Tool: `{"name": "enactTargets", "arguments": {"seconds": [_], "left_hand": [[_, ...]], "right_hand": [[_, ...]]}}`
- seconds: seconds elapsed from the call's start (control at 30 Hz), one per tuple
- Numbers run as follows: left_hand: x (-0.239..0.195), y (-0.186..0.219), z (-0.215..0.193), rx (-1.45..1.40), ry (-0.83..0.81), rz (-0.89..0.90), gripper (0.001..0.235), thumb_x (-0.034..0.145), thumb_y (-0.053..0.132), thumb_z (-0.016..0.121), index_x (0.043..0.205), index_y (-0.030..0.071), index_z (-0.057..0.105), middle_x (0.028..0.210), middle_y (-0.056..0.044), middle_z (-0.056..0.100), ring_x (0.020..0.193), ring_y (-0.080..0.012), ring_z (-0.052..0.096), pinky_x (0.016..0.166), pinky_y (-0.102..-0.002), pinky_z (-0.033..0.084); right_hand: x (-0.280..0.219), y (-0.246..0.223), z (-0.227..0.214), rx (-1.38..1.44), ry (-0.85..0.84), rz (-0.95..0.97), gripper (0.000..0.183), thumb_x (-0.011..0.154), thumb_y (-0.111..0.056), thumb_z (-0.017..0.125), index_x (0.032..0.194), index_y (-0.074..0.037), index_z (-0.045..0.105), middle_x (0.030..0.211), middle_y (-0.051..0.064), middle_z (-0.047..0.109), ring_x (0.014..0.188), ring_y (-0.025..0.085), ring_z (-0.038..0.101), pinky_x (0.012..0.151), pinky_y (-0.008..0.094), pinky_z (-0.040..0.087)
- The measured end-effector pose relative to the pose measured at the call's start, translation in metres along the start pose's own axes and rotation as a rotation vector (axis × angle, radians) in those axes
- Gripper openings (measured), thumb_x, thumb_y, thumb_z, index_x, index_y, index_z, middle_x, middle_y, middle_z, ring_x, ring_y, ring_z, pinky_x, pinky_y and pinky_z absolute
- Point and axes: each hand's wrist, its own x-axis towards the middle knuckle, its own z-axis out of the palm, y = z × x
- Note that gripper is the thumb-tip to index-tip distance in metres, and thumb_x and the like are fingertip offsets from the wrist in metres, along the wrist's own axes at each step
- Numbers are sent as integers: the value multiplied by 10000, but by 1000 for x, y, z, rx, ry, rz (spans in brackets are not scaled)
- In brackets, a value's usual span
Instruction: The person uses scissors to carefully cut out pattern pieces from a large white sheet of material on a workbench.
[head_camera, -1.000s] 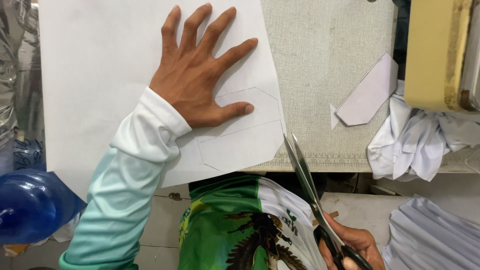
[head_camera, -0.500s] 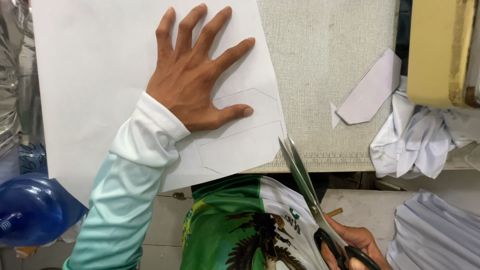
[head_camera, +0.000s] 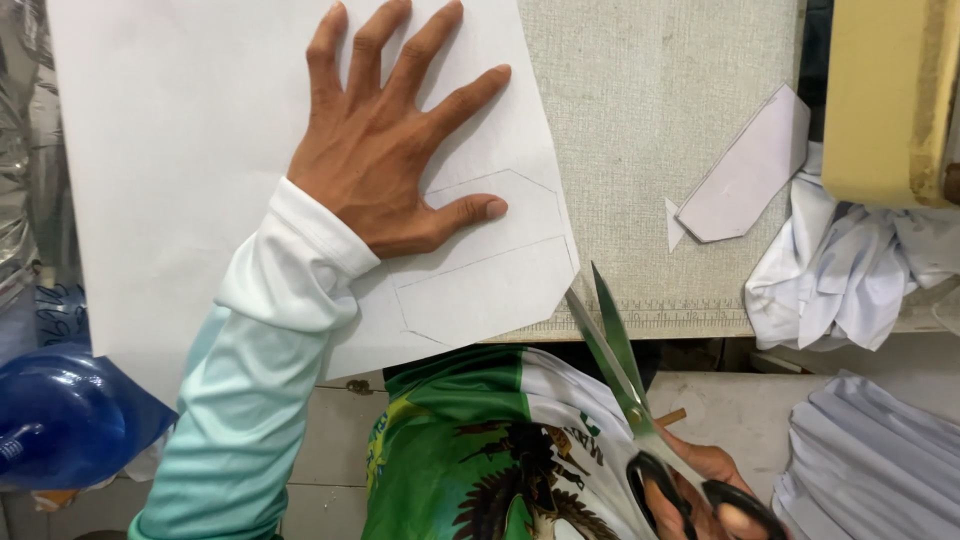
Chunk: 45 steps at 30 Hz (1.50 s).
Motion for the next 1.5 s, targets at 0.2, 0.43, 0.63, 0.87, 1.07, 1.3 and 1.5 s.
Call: {"name": "enactTargets", "arguments": {"seconds": [0.2,0.43,0.63,0.87,1.07,1.3,1.5], "left_hand": [[0,-1,2,2,19,3,900,933,808,530,1555,158,575,1611,-244,350,1442,-502,255,1132,-703,102],[0,-2,-1,-15,40,33,863,990,786,509,1548,132,587,1583,-265,349,1436,-497,240,1120,-700,123],[-1,-3,0,-27,45,36,840,1011,763,498,1544,122,596,1580,-275,360,1433,-497,251,1119,-688,121],[-2,-4,0,-24,92,67,746,1075,688,510,1510,95,634,1559,-284,380,1407,-501,292,1110,-670,149],[-2,-4,0,-1,70,56,686,1080,646,535,1509,118,615,1552,-263,374,1393,-484,275,1088,-678,179],[-1,-4,-2,-20,55,51,638,1073,598,567,1496,121,595,1527,-267,392,1371,-499,291,1083,-673,171],[-1,-4,-1,-27,39,38,664,1087,616,532,1525,121,590,1547,-275,376,1388,-511,272,1086,-684,150]], "right_hand": [[35,-1,57,-320,199,-100,831,854,-312,850,1538,-18,482,774,107,647,454,137,520,374,236,412],[51,6,62,-312,97,-224,786,910,-212,820,1541,36,421,781,160,566,504,161,398,374,248,427],[56,4,67,-360,111,-235,764,910,-176,802,1539,27,419,772,155,574,438,148,415,348,242,440],[59,2,73,-374,122,-258,775,875,-121,808,1529,40,423,737,147,543,486,169,433,338,244,463],[59,-2,82,-400,130,-254,754,897,-136,789,1531,35,419,719,133,516,452,149,383,326,242,457],[61,0,88,-401,178,-275,758,865,-146,825,1510,32,469,733,124,514,523,162,394,327,232,423],[64,-3,92,-446,162,-273,740,879,-150,797,1521,3,462,714,101,516,449,132,385,329,225,414]]}}
